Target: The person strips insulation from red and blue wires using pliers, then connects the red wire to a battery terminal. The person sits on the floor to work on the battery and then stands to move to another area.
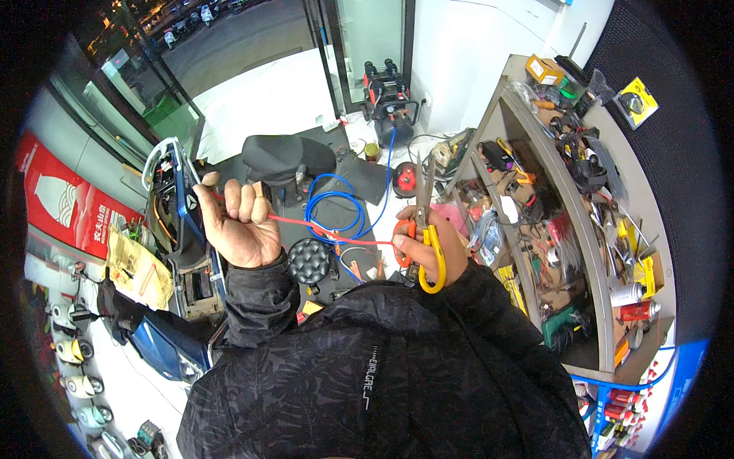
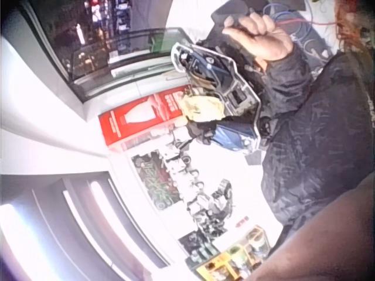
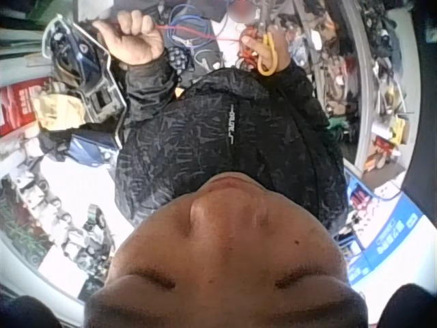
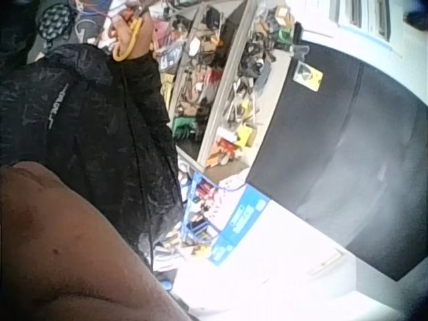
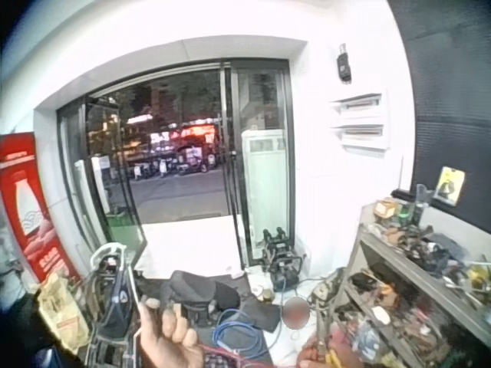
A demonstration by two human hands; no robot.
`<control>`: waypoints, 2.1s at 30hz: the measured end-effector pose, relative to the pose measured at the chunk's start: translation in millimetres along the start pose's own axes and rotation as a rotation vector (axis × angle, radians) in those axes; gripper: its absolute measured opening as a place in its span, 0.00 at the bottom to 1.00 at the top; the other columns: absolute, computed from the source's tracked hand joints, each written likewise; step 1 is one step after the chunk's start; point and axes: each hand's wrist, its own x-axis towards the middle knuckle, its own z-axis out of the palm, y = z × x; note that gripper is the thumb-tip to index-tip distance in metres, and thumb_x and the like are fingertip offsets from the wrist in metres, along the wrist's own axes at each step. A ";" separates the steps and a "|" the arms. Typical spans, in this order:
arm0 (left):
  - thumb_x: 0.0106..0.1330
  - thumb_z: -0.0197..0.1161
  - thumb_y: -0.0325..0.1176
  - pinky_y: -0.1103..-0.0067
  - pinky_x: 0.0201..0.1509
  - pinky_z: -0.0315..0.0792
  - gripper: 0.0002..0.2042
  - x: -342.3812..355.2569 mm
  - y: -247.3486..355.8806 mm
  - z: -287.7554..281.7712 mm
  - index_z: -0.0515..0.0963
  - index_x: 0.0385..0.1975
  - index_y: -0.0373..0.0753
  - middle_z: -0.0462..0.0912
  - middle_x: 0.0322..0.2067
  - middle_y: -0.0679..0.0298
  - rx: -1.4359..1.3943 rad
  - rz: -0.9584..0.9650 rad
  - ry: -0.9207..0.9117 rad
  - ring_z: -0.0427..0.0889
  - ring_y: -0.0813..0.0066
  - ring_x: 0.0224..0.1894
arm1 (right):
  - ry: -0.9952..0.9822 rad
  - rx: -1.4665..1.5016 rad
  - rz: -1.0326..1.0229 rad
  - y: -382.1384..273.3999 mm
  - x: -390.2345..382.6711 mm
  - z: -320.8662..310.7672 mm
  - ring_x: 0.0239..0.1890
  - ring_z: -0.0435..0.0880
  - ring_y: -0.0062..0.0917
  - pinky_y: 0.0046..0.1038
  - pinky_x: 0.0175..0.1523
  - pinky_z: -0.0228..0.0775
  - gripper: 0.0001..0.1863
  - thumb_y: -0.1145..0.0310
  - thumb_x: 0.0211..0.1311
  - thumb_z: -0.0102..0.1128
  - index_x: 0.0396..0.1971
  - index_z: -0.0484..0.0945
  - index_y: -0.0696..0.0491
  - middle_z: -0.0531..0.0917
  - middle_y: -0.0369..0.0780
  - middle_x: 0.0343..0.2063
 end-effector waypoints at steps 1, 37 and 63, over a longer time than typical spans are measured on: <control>0.82 0.48 0.49 0.84 0.19 0.46 0.16 0.3 -0.8 -1.2 0.77 0.48 0.43 0.56 0.19 0.74 -0.002 -0.002 -0.002 0.50 0.85 0.19 | 0.012 -0.020 -0.002 1.1 0.9 -0.3 0.35 0.82 0.21 0.25 0.40 0.76 0.18 0.76 0.66 0.62 0.53 0.69 0.61 0.79 0.38 0.34; 0.76 0.58 0.33 0.76 0.40 0.66 0.07 -33.5 8.7 1.4 0.77 0.44 0.36 0.74 0.38 0.60 -0.104 -0.236 -0.191 0.70 0.72 0.38 | 0.333 -0.125 -0.254 0.0 1.3 -36.5 0.35 0.84 0.23 0.26 0.44 0.79 0.17 0.77 0.66 0.61 0.52 0.69 0.61 0.82 0.42 0.36; 0.63 0.66 0.16 0.69 0.65 0.66 0.17 -53.9 -43.0 20.0 0.75 0.50 0.34 0.77 0.42 0.60 0.310 -0.289 -0.440 0.75 0.72 0.48 | 0.310 -0.276 -0.394 -29.7 -10.3 1.1 0.39 0.83 0.20 0.24 0.48 0.76 0.16 0.78 0.65 0.64 0.50 0.73 0.60 0.84 0.39 0.36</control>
